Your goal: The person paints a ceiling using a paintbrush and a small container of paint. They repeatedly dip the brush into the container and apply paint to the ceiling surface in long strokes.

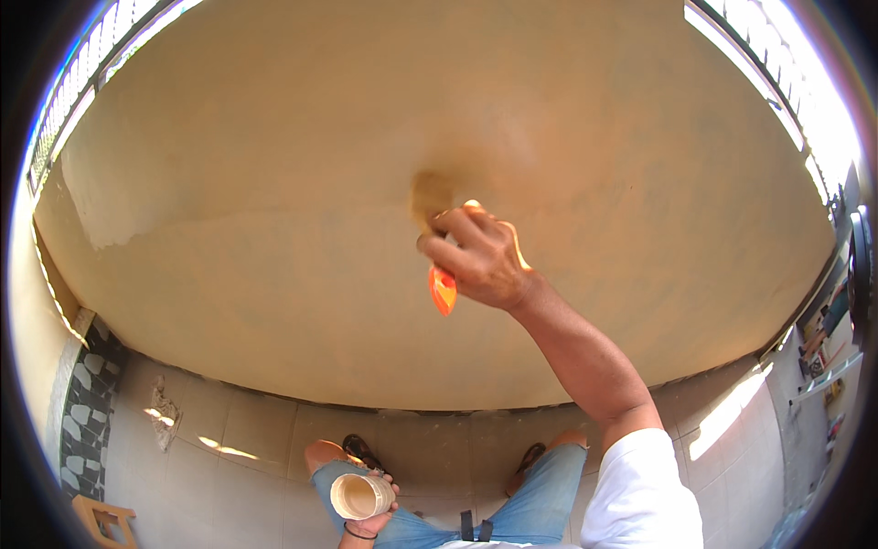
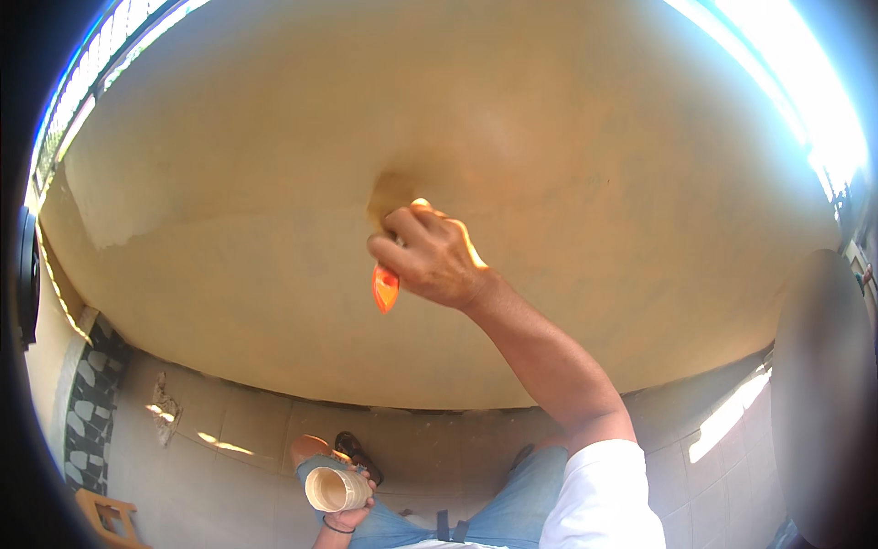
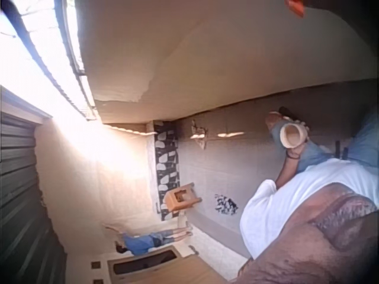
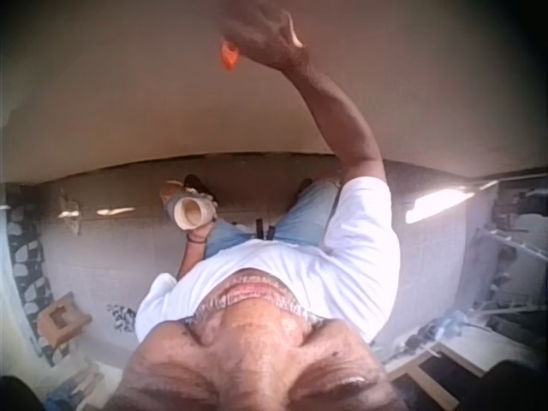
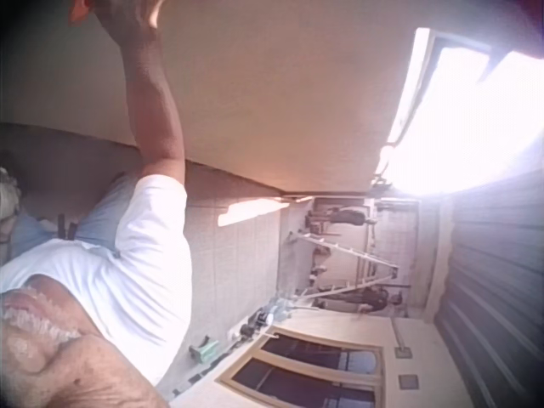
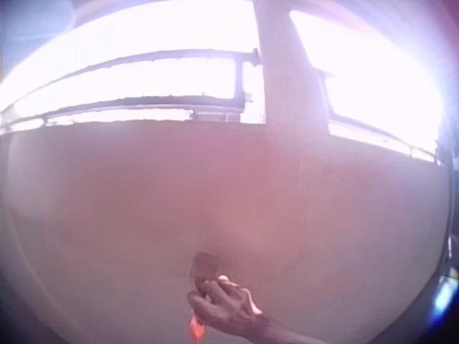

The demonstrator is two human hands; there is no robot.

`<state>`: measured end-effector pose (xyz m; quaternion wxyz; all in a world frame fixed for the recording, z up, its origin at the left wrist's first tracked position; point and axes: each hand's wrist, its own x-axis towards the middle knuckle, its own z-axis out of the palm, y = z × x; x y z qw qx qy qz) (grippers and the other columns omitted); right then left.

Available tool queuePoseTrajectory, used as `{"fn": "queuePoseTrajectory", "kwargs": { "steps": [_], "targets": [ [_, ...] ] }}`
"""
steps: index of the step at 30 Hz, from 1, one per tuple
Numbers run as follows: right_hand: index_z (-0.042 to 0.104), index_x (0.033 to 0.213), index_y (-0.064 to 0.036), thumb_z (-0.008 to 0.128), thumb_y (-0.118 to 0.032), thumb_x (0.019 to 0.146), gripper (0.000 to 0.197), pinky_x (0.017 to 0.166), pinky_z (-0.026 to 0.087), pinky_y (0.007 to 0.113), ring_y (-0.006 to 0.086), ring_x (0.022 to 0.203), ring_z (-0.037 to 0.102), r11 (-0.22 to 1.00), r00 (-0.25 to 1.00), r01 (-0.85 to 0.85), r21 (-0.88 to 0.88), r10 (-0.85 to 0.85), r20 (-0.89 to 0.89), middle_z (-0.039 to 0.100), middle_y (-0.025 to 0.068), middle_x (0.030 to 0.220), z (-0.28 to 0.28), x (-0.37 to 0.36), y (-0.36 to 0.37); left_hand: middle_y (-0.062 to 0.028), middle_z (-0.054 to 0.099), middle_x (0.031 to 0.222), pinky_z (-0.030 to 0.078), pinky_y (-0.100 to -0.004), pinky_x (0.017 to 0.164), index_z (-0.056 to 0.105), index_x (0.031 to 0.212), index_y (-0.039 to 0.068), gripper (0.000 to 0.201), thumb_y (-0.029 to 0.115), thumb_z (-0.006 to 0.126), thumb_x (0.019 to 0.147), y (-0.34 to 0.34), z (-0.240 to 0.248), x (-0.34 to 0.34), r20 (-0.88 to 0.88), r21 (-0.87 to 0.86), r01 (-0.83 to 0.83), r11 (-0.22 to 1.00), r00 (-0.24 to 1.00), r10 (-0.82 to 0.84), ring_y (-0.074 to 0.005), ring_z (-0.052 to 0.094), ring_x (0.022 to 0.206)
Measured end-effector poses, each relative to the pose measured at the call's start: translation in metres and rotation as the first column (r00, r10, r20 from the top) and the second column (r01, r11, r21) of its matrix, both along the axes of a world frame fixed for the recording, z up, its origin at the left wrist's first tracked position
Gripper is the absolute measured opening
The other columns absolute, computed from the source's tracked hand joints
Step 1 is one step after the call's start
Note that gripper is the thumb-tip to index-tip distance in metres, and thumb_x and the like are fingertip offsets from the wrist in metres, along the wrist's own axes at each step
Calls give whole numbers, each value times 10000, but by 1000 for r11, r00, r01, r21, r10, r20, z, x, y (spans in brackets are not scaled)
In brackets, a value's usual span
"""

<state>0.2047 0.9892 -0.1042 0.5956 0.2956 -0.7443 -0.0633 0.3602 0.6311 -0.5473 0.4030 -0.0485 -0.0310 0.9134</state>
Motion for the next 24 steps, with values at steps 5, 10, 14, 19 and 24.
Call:
{"fn": "queuePoseTrajectory", "kwargs": {
  "steps": [5,10,14,19,24],
  "targets": [
    [665,933,-124,722,-56,840,128,666,530,288,184,770,635,900,951,-201,-386,274,142,632,-1,897,62,16,74,-156,643,1382,606,-576,909,611,1376,113,597,530,679,955,-5,-4,3,6,-1,-2,1000,1000,2,-426,625,1267],
    [726,868,-93,768,-46,871,63,635,493,289,141,667,602,911,976,-105,-400,18,-215,718,-13,836,180,43,163,-156,641,1387,606,-573,912,608,1386,112,619,543,681,948,-4,-8,2,-9,26,-3,1000,1000,3,-430,621,1271],
    [706,862,-128,764,-29,724,180,622,518,338,210,730,642,982,876,185,39,-147,-459,666,14,829,158,37,94,-156,640,1387,604,-577,911,612,1383,116,628,559,678,943,-2,-12,0,12,1,-9,1000,1000,9,-429,620,1275],
    [671,864,-170,770,-60,733,198,688,572,360,212,821,673,983,999,-40,179,43,-10,625,8,879,50,7,16,-156,640,1388,597,-585,915,612,1385,123,625,570,664,951,-4,-15,-1,4,3,-1,1000,1000,1,-429,616,1284],
    [727,948,-68,720,-4,866,104,724,560,293,165,819,694,983,1000,22,-185,-19,18,706,25,912,145,12,95,-147,617,1391,590,-575,927,614,1389,132,604,541,682,950,-6,-13,1,-5,8,-6,1000,1000,6,-416,601,1291]
  ]
}}
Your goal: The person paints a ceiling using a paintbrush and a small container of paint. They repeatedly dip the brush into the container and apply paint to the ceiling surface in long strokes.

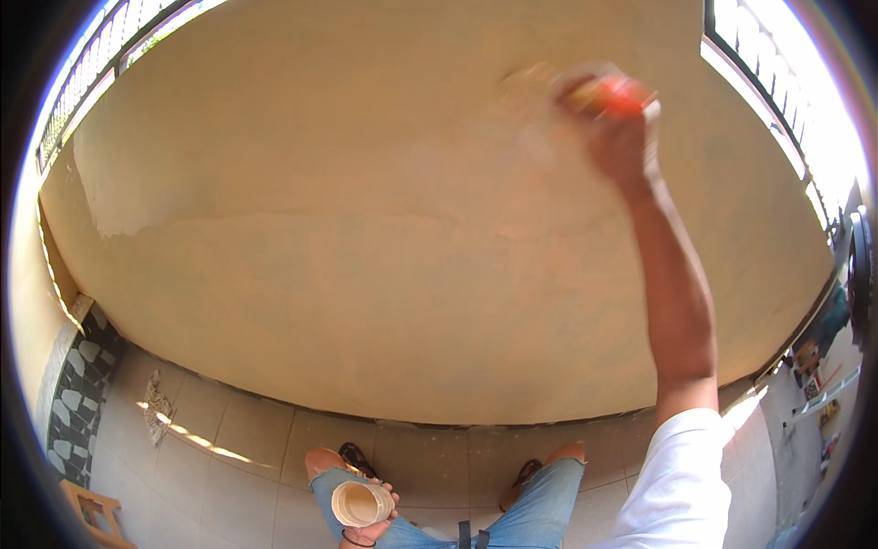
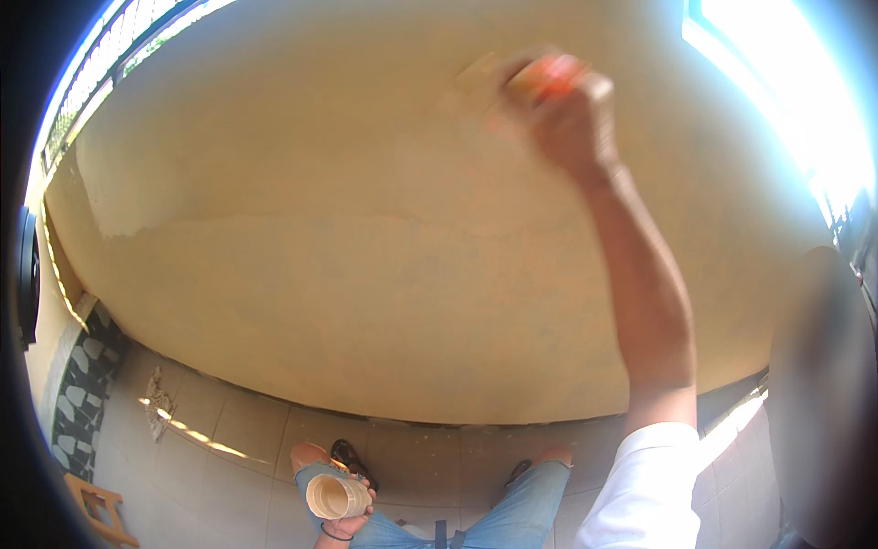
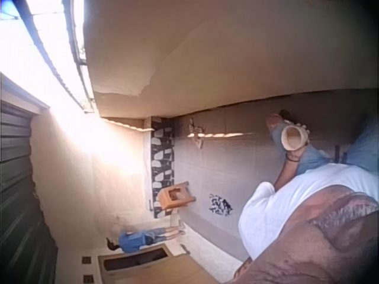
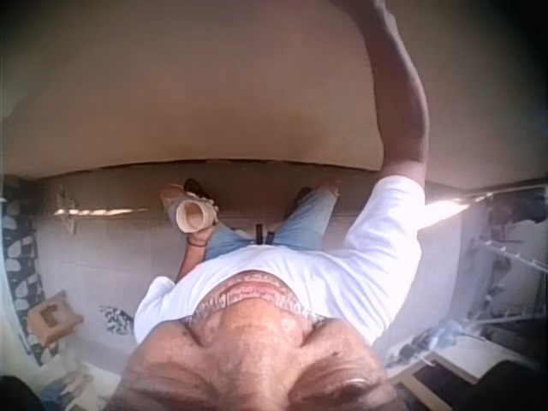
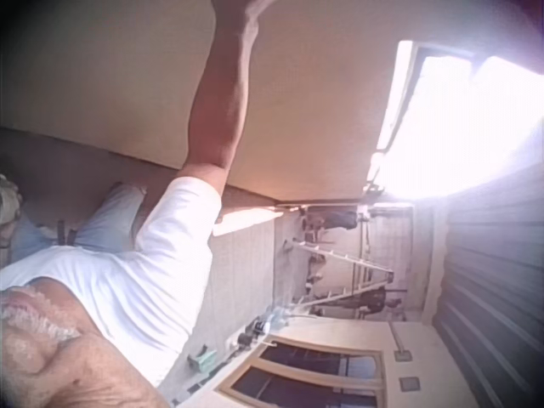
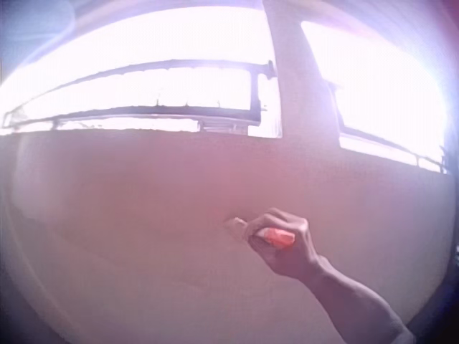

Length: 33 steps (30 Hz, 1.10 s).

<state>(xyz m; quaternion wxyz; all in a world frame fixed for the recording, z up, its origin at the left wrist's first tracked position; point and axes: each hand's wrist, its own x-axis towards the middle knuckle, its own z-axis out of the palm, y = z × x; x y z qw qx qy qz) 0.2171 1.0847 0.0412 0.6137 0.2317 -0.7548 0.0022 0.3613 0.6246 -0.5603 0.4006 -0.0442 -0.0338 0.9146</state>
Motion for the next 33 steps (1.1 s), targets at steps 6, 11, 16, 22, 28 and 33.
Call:
{"fn": "queuePoseTrajectory", "kwargs": {
  "steps": [6,11,16,22,28,33],
  "targets": [
    [750,940,-110,703,-37,838,134,674,534,313,170,736,644,1000,888,11,-18,-18,-459,696,0,838,85,3,6,-152,623,1386,598,-572,921,607,1395,124,614,545,679,954,3,-6,-1,-17,-15,-46,999,999,46,-421,611,1279],
    [703,835,-176,725,40,679,268,624,539,387,244,773,626,959,940,53,277,45,-337,638,9,877,-18,-43,-115,-159,642,1373,600,-565,909,609,1391,126,626,555,688,943,5,-5,-3,-42,-46,-21,999,999,20,-421,617,1274],
    [706,878,-113,740,21,779,170,652,542,309,185,755,668,971,974,-226,83,225,22,677,23,834,-20,-46,-98,-160,645,1373,598,-567,918,631,1369,133,597,541,700,938,4,0,-2,-17,-25,-14,1000,1000,13,-425,629,1264],
    [777,949,-117,751,-175,979,71,670,521,248,68,744,654,894,906,-312,-322,178,-383,707,-41,823,101,-8,9,-161,632,1396,589,-569,959,615,1390,122,621,534,714,935,1,-2,-3,11,7,3,1000,1000,-3,-418,607,1303],
    [734,861,-220,671,-81,789,168,698,553,421,266,881,673,972,828,235,12,-194,-526,702,3,885,68,-63,-100,-245,568,1487,574,-696,963,500,1517,56,678,514,606,1028,16,5,-1,-95,169,-126,977,985,144,-524,534,1349],
    [680,922,-141,711,14,776,215,675,533,358,175,821,641,962,949,-272,37,274,-154,635,3,840,13,-114,-168,-205,594,1472,585,-686,953,517,1509,71,651,504,604,1031,10,7,1,-61,51,-97,994,993,100,-533,553,1322]
  ]
}}
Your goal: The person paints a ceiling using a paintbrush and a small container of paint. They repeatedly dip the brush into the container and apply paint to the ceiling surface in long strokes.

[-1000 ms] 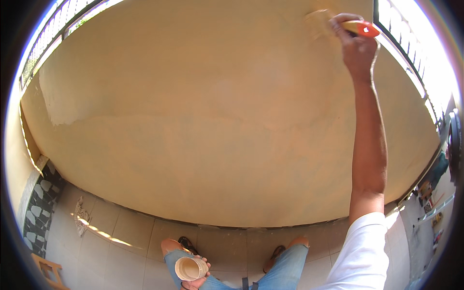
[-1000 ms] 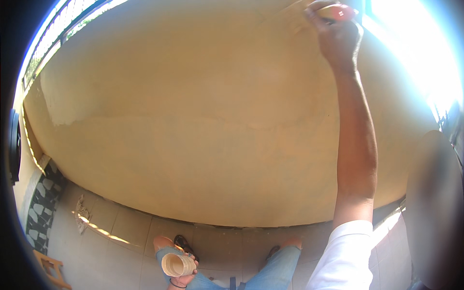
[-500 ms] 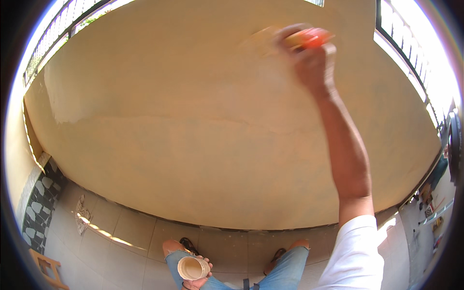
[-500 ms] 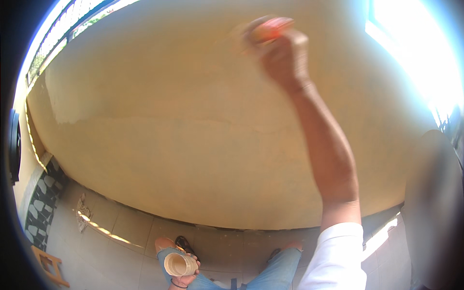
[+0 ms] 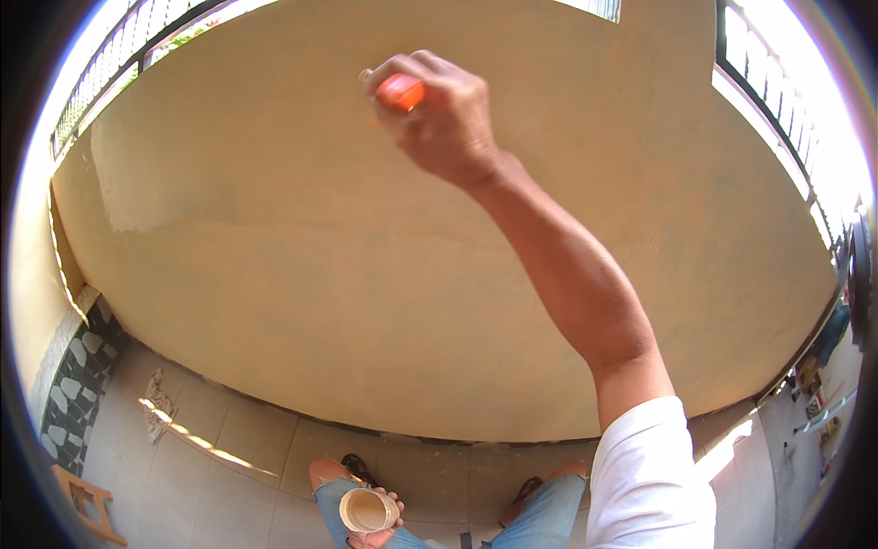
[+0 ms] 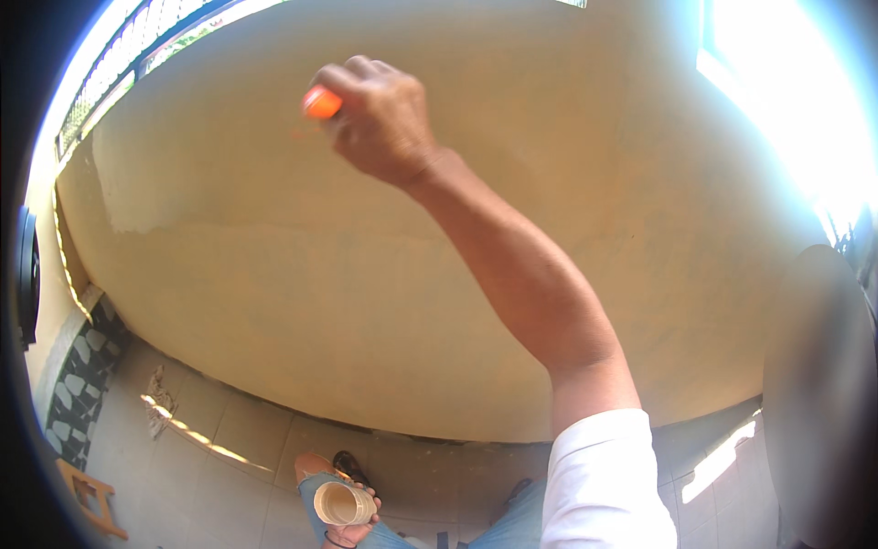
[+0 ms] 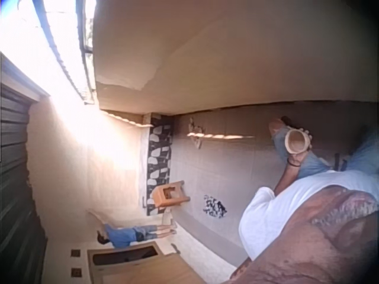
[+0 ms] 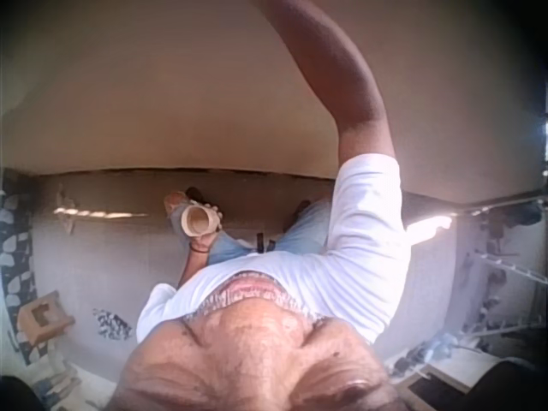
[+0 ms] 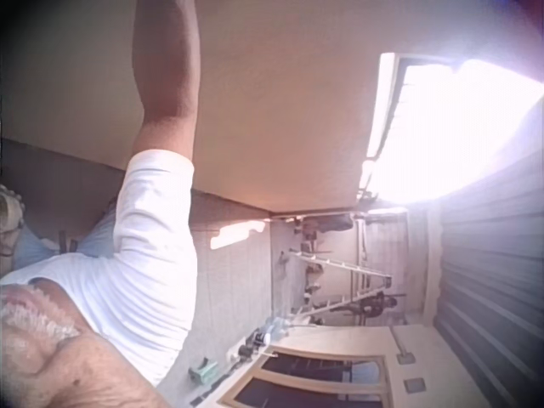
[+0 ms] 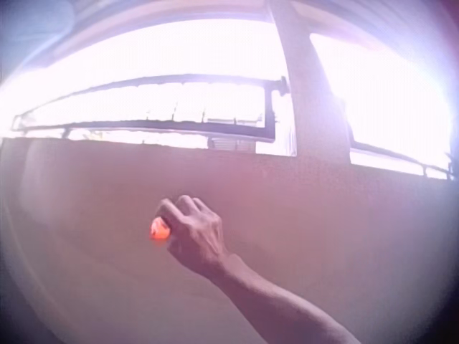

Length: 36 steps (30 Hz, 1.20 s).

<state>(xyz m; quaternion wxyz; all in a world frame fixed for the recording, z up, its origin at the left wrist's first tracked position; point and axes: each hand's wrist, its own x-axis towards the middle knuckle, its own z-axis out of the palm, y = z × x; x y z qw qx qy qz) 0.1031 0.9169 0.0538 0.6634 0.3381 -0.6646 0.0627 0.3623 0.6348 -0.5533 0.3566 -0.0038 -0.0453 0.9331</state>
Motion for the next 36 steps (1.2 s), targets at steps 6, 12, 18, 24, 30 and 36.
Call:
{"fn": "queuePoseTrajectory", "kwargs": {
  "steps": [6,12,18,24,30,36],
  "targets": [
    [772,971,-72,777,-123,939,60,700,528,244,79,748,658,834,996,-83,-546,48,-79,723,-19,847,74,78,129,-196,572,1512,505,-710,1042,518,1522,124,628,510,597,1033,-4,1,-2,-41,132,-39,990,998,44,-499,519,1391],
    [784,911,-159,768,-145,878,39,681,587,333,218,748,733,773,669,414,-481,-617,-415,764,29,861,90,65,118,-167,608,1427,582,-562,986,597,1417,107,631,500,732,942,0,-5,-2,-14,41,77,996,997,-76,-421,586,1330],
    [680,840,-169,751,-80,750,145,673,539,378,263,847,645,973,962,189,132,-157,-222,625,30,841,-38,-32,-66,-188,582,1452,571,-571,1029,553,1462,69,747,468,812,886,5,-6,0,-97,86,10,996,995,-2,-432,554,1372],
    [733,950,-122,669,-25,921,120,687,504,268,132,756,619,927,915,-254,-276,323,241,684,24,863,-52,-6,-17,-196,590,1440,581,-590,999,568,1434,67,705,482,784,906,1,-2,3,-17,119,26,993,1000,-24,-436,584,1337],
    [787,909,-19,823,-102,892,92,665,535,247,77,693,676,812,952,79,-578,-234,-199,781,4,871,10,123,164,-188,610,1419,585,-591,980,598,1412,83,665,516,737,927,0,-8,-1,38,145,86,986,995,-92,-434,590,1328],
    [801,900,-193,786,-219,869,44,666,578,356,221,754,723,764,627,431,-480,-636,-449,764,16,858,66,77,139,-169,628,1403,592,-567,960,614,1410,115,632,523,716,938,1,-5,-3,-3,52,98,994,995,-98,-416,598,1317]
  ]
}}
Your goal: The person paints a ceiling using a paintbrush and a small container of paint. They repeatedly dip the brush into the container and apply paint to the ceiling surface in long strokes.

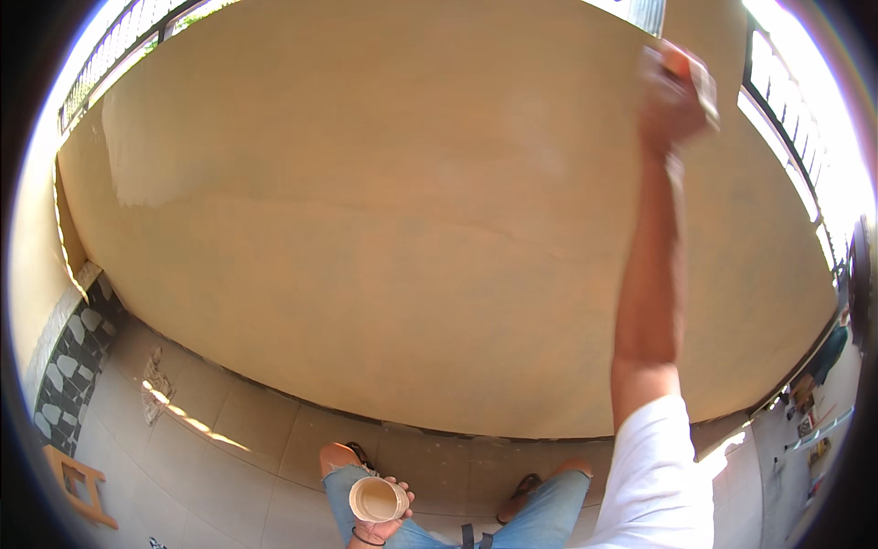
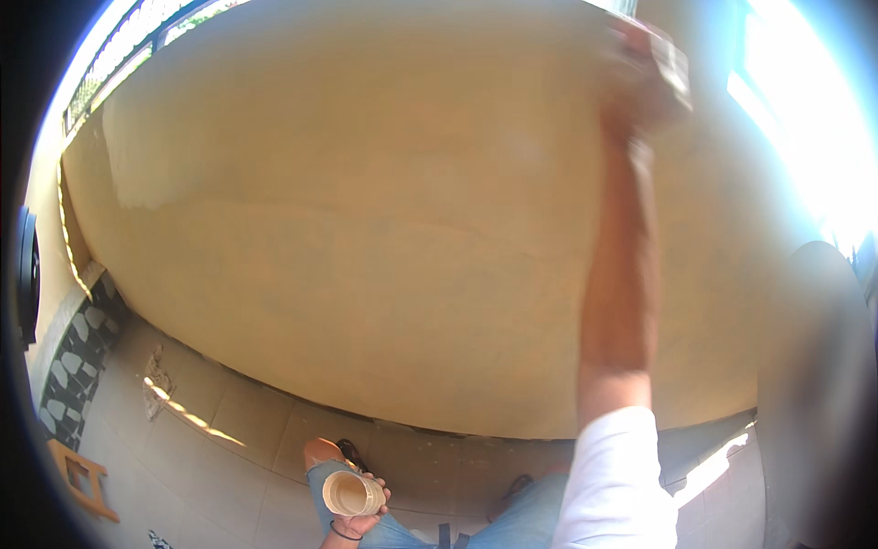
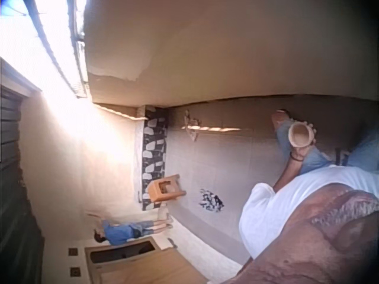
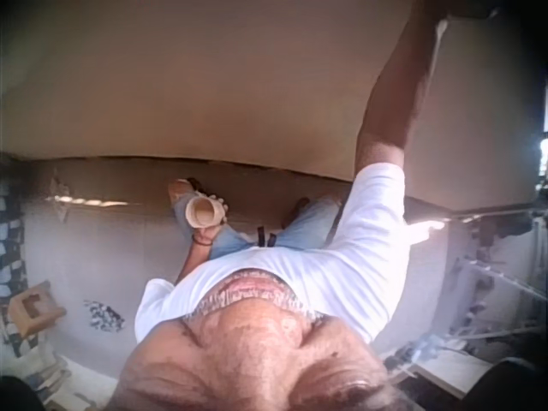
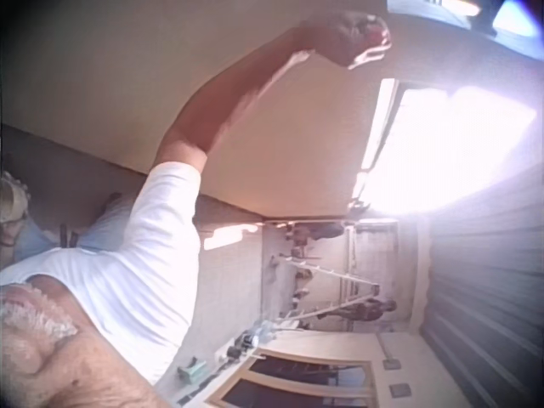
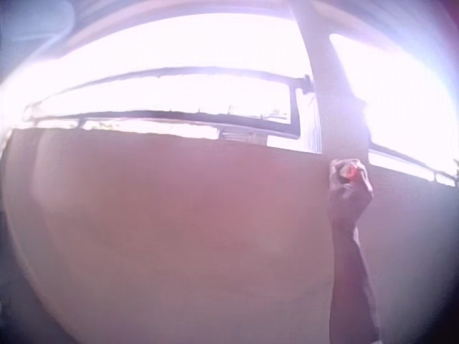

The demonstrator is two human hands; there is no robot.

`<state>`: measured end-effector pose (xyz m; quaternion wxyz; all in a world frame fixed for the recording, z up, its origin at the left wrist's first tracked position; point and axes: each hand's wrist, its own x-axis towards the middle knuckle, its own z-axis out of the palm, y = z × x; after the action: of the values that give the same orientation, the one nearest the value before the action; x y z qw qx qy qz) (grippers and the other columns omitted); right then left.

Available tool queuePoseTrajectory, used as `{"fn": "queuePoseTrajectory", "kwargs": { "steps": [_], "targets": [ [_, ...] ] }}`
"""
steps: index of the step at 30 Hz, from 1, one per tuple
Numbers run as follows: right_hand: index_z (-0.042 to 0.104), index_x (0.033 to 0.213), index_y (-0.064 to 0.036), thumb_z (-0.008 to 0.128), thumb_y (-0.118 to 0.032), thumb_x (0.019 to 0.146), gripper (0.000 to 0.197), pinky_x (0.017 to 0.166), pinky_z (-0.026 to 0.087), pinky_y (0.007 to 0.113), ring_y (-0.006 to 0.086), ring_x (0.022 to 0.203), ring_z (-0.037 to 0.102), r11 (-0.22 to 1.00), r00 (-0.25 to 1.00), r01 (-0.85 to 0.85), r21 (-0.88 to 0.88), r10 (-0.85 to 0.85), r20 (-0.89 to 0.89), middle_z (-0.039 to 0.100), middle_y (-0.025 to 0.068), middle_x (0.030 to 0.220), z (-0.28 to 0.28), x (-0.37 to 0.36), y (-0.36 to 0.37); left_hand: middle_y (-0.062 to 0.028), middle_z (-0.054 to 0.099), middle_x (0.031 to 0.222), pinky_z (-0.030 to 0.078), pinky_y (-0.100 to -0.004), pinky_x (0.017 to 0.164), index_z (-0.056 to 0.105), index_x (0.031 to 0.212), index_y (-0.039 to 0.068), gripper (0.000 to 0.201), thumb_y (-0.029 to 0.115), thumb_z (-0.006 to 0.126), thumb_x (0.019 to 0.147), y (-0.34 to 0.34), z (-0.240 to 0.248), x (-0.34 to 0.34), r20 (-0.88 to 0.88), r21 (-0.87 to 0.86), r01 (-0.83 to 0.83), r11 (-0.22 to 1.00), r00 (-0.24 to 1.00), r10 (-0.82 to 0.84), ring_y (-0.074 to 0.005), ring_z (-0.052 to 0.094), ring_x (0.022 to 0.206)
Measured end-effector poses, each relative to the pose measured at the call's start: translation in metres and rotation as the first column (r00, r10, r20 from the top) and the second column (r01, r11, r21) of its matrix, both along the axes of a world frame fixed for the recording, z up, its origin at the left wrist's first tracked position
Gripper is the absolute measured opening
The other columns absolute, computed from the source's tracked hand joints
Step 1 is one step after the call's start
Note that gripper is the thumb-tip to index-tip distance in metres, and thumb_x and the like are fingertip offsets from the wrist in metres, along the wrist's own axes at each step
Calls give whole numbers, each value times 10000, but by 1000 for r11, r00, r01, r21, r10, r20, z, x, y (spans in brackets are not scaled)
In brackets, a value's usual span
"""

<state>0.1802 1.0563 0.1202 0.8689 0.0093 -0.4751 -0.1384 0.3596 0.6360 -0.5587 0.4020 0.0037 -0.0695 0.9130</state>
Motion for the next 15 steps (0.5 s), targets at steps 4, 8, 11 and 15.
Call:
{"fn": "queuePoseTrajectory", "kwargs": {
  "steps": [4,8,11,15],
  "targets": [
    [699,884,-158,777,-109,891,92,659,581,404,242,858,693,965,952,-256,52,242,185,686,54,894,10,-74,-118,-165,630,1398,599,-569,940,620,1385,114,604,520,707,946,1,3,1,-2,-71,-25,997,1000,25,-420,602,1308],
    [703,1006,-140,700,-48,924,122,686,582,475,304,856,725,749,679,-660,59,561,474,710,121,914,-1,-90,-195,-157,638,1372,603,-573,920,614,1374,119,596,531,692,952,-2,5,1,-36,-110,-85,990,996,82,-418,607,1284],
    [723,1059,-117,713,-66,941,128,646,578,419,234,735,722,710,611,-693,-125,671,421,737,110,831,4,-58,-150,-149,644,1340,604,-569,911,609,1385,128,603,542,684,952,-6,8,1,17,-112,-73,991,997,75,-409,607,1262],
    [696,892,-32,759,-9,919,72,581,507,288,94,681,638,495,468,-857,-142,864,186,670,3,762,19,7,-4,-150,651,1329,610,-572,902,630,1361,121,576,539,664,966,-9,12,0,19,-157,-75,985,997,79,-409,611,1264]
  ]
}}
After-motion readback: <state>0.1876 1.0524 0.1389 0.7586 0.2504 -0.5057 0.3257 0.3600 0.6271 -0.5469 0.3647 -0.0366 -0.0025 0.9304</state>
